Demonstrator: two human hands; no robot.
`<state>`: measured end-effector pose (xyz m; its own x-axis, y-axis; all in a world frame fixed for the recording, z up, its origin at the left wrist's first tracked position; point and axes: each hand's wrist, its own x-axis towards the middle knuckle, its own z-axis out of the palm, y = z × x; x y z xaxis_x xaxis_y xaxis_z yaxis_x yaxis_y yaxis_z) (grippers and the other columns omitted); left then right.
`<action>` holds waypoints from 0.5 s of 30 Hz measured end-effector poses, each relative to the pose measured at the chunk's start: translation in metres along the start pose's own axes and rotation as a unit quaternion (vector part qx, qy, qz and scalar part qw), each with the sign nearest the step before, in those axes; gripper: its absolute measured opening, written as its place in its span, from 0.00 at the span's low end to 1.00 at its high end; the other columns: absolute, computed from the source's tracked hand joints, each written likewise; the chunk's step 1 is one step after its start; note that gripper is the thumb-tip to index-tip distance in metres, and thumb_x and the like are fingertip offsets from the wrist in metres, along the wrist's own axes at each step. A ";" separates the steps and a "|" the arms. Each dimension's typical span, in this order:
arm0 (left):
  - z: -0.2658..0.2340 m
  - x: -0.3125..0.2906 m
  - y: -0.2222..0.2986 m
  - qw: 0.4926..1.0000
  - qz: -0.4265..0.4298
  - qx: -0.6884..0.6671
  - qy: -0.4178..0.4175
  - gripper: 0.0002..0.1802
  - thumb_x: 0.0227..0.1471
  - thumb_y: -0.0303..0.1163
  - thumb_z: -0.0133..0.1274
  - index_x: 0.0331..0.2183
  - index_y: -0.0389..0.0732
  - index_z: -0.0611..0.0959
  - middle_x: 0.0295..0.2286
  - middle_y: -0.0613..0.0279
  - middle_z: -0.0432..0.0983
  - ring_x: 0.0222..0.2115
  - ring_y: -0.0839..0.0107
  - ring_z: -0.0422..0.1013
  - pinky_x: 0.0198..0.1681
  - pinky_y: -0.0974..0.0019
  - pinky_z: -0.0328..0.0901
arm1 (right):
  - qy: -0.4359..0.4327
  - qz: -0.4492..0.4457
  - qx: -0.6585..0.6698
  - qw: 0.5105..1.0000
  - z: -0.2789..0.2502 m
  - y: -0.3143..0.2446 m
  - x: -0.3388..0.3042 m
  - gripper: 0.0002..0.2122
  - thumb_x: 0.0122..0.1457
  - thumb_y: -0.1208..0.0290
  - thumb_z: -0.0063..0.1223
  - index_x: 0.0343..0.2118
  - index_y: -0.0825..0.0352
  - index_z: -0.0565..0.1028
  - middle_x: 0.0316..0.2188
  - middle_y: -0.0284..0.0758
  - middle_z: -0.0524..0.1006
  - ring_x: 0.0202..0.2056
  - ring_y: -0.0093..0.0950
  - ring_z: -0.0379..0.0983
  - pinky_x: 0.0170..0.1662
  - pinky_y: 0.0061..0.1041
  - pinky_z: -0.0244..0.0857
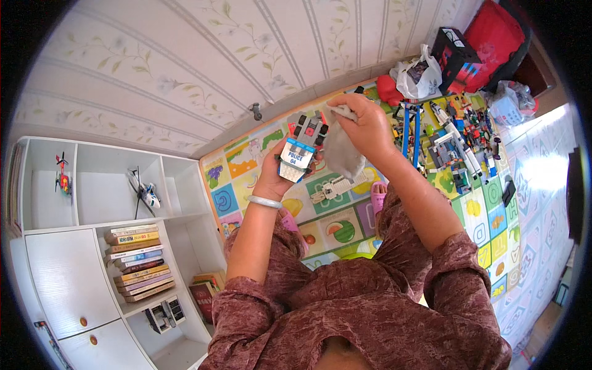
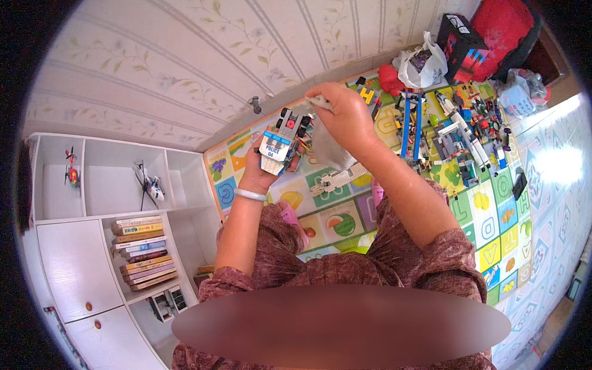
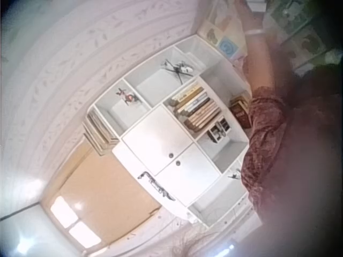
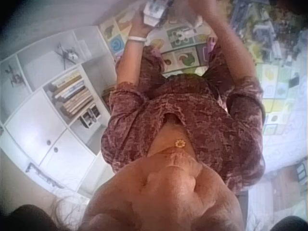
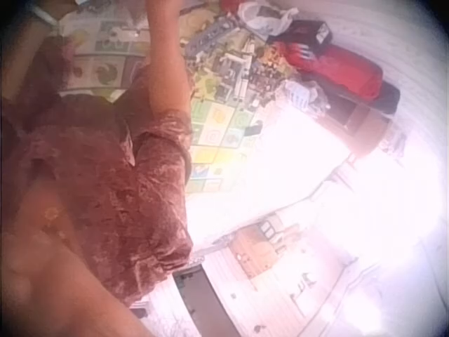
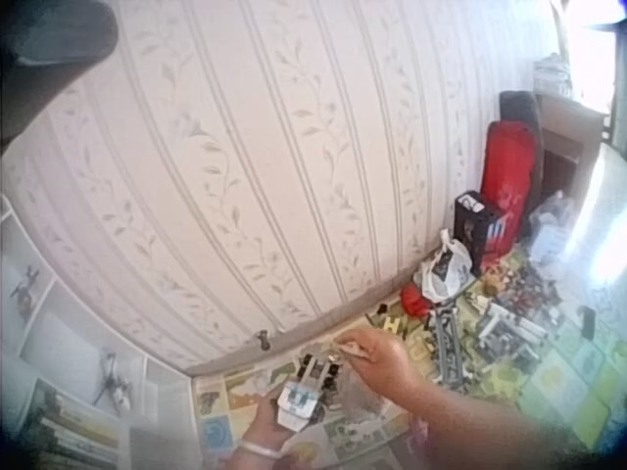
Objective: Assembling a LEGO police vehicle on a play mat.
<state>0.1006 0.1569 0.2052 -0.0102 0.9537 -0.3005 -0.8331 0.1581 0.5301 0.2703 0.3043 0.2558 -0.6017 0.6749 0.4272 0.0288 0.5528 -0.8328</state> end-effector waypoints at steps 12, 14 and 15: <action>-0.004 0.002 -0.003 0.999 -0.011 -0.007 0.035 0.30 0.59 0.54 0.37 0.47 0.37 0.74 0.35 0.41 0.76 0.25 0.54 0.74 0.25 0.59 0.69 | -0.077 -0.087 -0.060 0.991 0.020 -0.003 -0.011 0.11 0.44 0.80 0.55 0.33 0.64 0.75 0.32 0.42 0.77 0.36 0.43 0.73 0.39 0.37 0.67; -0.005 0.002 -0.002 0.998 -0.009 -0.008 0.066 0.30 0.58 0.55 0.37 0.47 0.39 0.74 0.35 0.41 0.75 0.24 0.51 0.73 0.23 0.58 0.67 | -0.108 -0.110 -0.041 0.987 0.021 -0.002 -0.015 0.11 0.44 0.79 0.55 0.34 0.64 0.76 0.31 0.42 0.77 0.36 0.43 0.73 0.39 0.37 0.67; -0.005 0.001 0.000 0.998 -0.014 -0.004 0.053 0.31 0.58 0.55 0.37 0.47 0.38 0.74 0.35 0.41 0.76 0.24 0.51 0.73 0.23 0.58 0.67 | -0.107 -0.109 -0.042 0.987 0.021 -0.001 -0.015 0.11 0.44 0.79 0.55 0.34 0.64 0.76 0.31 0.42 0.77 0.36 0.43 0.73 0.39 0.37 0.67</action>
<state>0.0977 0.1562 0.2012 -0.0460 0.9164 -0.3975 -0.8377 0.1813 0.5151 0.2629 0.2837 0.2426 -0.7558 0.4213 0.5012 -0.0595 0.7181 -0.6934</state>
